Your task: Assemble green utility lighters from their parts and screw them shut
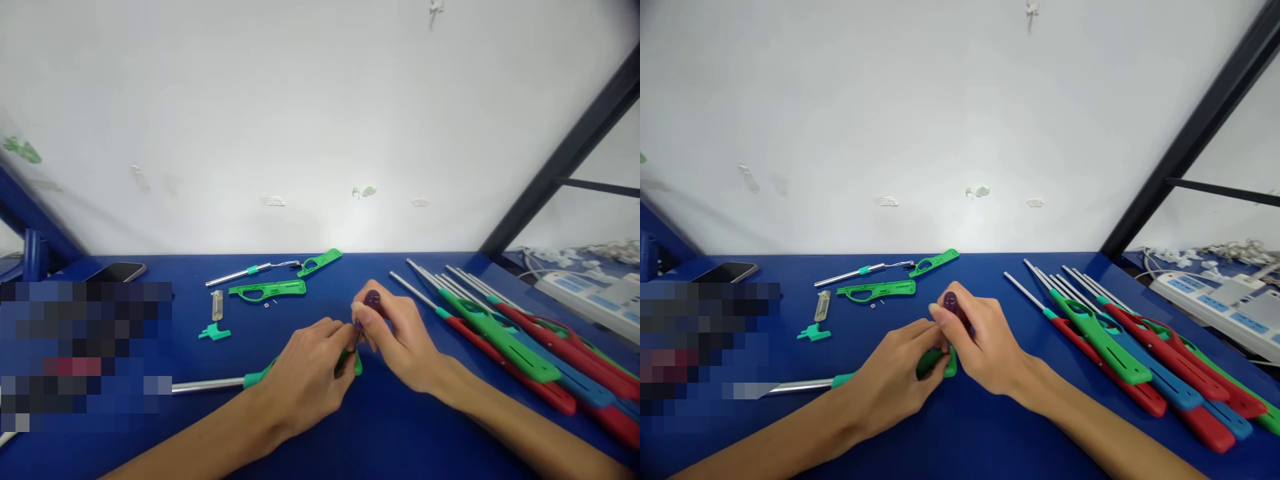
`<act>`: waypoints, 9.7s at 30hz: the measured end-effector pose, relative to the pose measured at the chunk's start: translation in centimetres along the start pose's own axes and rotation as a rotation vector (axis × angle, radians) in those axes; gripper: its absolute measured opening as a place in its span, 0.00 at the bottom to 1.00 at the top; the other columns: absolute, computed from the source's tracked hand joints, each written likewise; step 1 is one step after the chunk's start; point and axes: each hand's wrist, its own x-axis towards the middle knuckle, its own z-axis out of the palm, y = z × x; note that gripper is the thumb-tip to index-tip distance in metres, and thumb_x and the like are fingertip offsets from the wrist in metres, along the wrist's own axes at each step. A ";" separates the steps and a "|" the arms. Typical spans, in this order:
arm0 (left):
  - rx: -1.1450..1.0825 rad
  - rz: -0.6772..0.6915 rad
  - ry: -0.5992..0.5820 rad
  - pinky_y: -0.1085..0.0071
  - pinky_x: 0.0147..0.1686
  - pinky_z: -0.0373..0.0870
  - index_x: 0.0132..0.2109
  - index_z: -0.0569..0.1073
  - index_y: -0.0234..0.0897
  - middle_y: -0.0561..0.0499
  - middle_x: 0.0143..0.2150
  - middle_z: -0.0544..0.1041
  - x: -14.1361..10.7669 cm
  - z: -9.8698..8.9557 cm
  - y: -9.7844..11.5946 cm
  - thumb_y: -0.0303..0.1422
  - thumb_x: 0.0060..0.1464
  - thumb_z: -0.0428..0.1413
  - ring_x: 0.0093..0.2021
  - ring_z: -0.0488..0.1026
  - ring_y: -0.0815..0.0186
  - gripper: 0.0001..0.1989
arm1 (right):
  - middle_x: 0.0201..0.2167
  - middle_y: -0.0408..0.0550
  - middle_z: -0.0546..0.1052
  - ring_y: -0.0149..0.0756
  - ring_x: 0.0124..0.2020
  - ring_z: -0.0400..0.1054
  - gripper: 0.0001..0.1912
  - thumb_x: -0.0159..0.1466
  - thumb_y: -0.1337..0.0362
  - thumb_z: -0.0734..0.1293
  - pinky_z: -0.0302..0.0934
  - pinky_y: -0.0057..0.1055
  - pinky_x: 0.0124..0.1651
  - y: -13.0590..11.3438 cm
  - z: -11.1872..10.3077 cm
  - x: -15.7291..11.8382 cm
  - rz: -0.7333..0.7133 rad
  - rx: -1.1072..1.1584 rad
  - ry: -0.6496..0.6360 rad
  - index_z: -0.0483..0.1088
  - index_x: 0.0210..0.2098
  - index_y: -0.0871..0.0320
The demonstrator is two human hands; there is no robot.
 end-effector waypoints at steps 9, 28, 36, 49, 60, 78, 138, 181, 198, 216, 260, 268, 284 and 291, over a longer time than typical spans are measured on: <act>0.038 0.015 -0.087 0.66 0.39 0.70 0.40 0.66 0.40 0.52 0.38 0.75 0.3 -0.3 0.3 0.23 0.62 0.50 0.36 0.71 0.63 0.06 | 0.22 0.37 0.67 0.28 0.20 0.65 0.17 0.78 0.57 0.55 0.62 0.26 0.24 0.2 0.1 -0.4 -0.021 0.011 0.025 0.62 0.34 0.53; -0.140 -0.057 -0.045 0.68 0.41 0.71 0.45 0.71 0.40 0.52 0.41 0.76 0.2 -0.4 0.1 0.23 0.64 0.51 0.41 0.74 0.64 0.08 | 0.50 0.44 0.81 0.36 0.50 0.76 0.18 0.75 0.72 0.62 0.71 0.36 0.49 0.5 -0.1 -1.2 -0.110 0.037 0.223 0.76 0.55 0.47; -0.298 -0.133 -0.008 0.69 0.40 0.69 0.40 0.70 0.39 0.54 0.38 0.77 0.6 -1.1 0.2 0.19 0.58 0.50 0.37 0.74 0.67 0.11 | 0.44 0.42 0.78 0.33 0.44 0.72 0.16 0.72 0.69 0.68 0.70 0.34 0.47 0.8 -0.4 -0.9 -0.110 0.094 0.213 0.77 0.54 0.44; -0.320 -0.141 -0.012 0.68 0.39 0.68 0.38 0.69 0.40 0.55 0.35 0.76 0.4 -1.1 0.2 0.22 0.58 0.51 0.35 0.73 0.66 0.07 | 0.49 0.43 0.79 0.31 0.45 0.74 0.21 0.75 0.72 0.62 0.71 0.30 0.44 0.3 -0.4 -1.3 -0.105 0.187 0.088 0.75 0.58 0.44; -0.381 -0.125 -0.039 0.71 0.36 0.68 0.39 0.69 0.40 0.57 0.33 0.75 0.9 -1.4 0.5 0.28 0.67 0.49 0.32 0.71 0.69 0.07 | 0.50 0.44 0.79 0.31 0.47 0.73 0.22 0.75 0.71 0.61 0.71 0.31 0.47 0.1 -0.8 -1.3 -0.118 0.159 0.094 0.74 0.62 0.42; -0.459 -0.186 -0.082 0.74 0.35 0.67 0.38 0.74 0.41 0.59 0.33 0.77 0.8 -0.9 -0.4 0.29 0.66 0.56 0.31 0.72 0.70 0.06 | 0.40 0.39 0.76 0.30 0.41 0.73 0.15 0.66 0.71 0.75 0.72 0.29 0.43 -0.4 -1.3 -1.1 -0.052 0.256 0.147 0.82 0.45 0.42; -0.366 -0.096 -0.136 0.73 0.36 0.70 0.38 0.80 0.41 0.54 0.39 0.81 1.0 -1.2 0.1 0.31 0.67 0.55 0.35 0.75 0.68 0.10 | 0.37 0.40 0.76 0.31 0.36 0.72 0.12 0.61 0.65 0.79 0.70 0.29 0.39 -0.2 -1.7 -1.0 0.032 0.370 0.166 0.75 0.41 0.51; -0.334 -0.152 -0.162 0.72 0.37 0.67 0.39 0.79 0.42 0.56 0.37 0.79 1.0 -1.2 0.5 0.33 0.68 0.54 0.35 0.73 0.69 0.10 | 0.38 0.42 0.81 0.29 0.32 0.72 0.08 0.69 0.59 0.73 0.69 0.29 0.35 0.5 -2.1 -0.9 0.165 0.641 -0.127 0.78 0.47 0.49; -0.326 -0.172 -0.146 0.72 0.35 0.67 0.41 0.80 0.41 0.55 0.37 0.80 1.1 -1.4 0.7 0.32 0.66 0.55 0.32 0.72 0.69 0.08 | 0.48 0.45 0.83 0.34 0.49 0.76 0.17 0.77 0.58 0.61 0.70 0.34 0.51 -0.1 -2.6 -0.9 0.078 0.543 -0.086 0.71 0.63 0.47; -0.365 -0.173 -0.146 0.73 0.38 0.69 0.44 0.81 0.43 0.57 0.39 0.82 1.1 -1.4 0.7 0.33 0.68 0.56 0.35 0.75 0.70 0.09 | 0.47 0.46 0.82 0.37 0.49 0.75 0.16 0.77 0.60 0.62 0.70 0.36 0.51 -0.7 -3.1 -1.0 0.027 0.456 -0.028 0.76 0.59 0.48; -0.338 -0.154 -0.135 0.73 0.32 0.66 0.38 0.77 0.39 0.56 0.32 0.77 1.1 -1.4 0.7 0.31 0.66 0.54 0.29 0.70 0.70 0.09 | 0.52 0.45 0.81 0.36 0.45 0.75 0.19 0.75 0.65 0.64 0.72 0.34 0.43 -0.7 -1.6 -1.9 -0.026 0.312 -0.003 0.73 0.63 0.44; -0.334 -0.155 -0.149 0.74 0.32 0.65 0.38 0.77 0.39 0.57 0.31 0.76 1.1 -1.4 1.0 0.31 0.66 0.53 0.29 0.68 0.71 0.09 | 0.40 0.41 0.80 0.33 0.41 0.72 0.12 0.70 0.68 0.71 0.70 0.32 0.45 -0.3 -1.1 -1.8 -0.085 0.240 0.129 0.79 0.48 0.45; -0.319 -0.194 -0.148 0.72 0.28 0.61 0.31 0.71 0.38 0.57 0.27 0.72 1.2 -1.4 0.8 0.36 0.66 0.53 0.28 0.65 0.69 0.14 | 0.27 0.38 0.74 0.31 0.31 0.66 0.09 0.58 0.67 0.81 0.63 0.30 0.35 -0.7 -1.0 -1.8 -0.093 0.131 0.250 0.77 0.31 0.52; -0.331 -0.174 -0.008 0.71 0.36 0.67 0.41 0.79 0.39 0.54 0.36 0.79 0.8 -1.8 0.9 0.35 0.69 0.50 0.34 0.74 0.68 0.14 | 0.28 0.36 0.71 0.23 0.19 0.59 0.08 0.65 0.59 0.76 0.52 0.25 0.18 0.2 -2.9 -0.8 0.063 0.160 0.465 0.75 0.40 0.50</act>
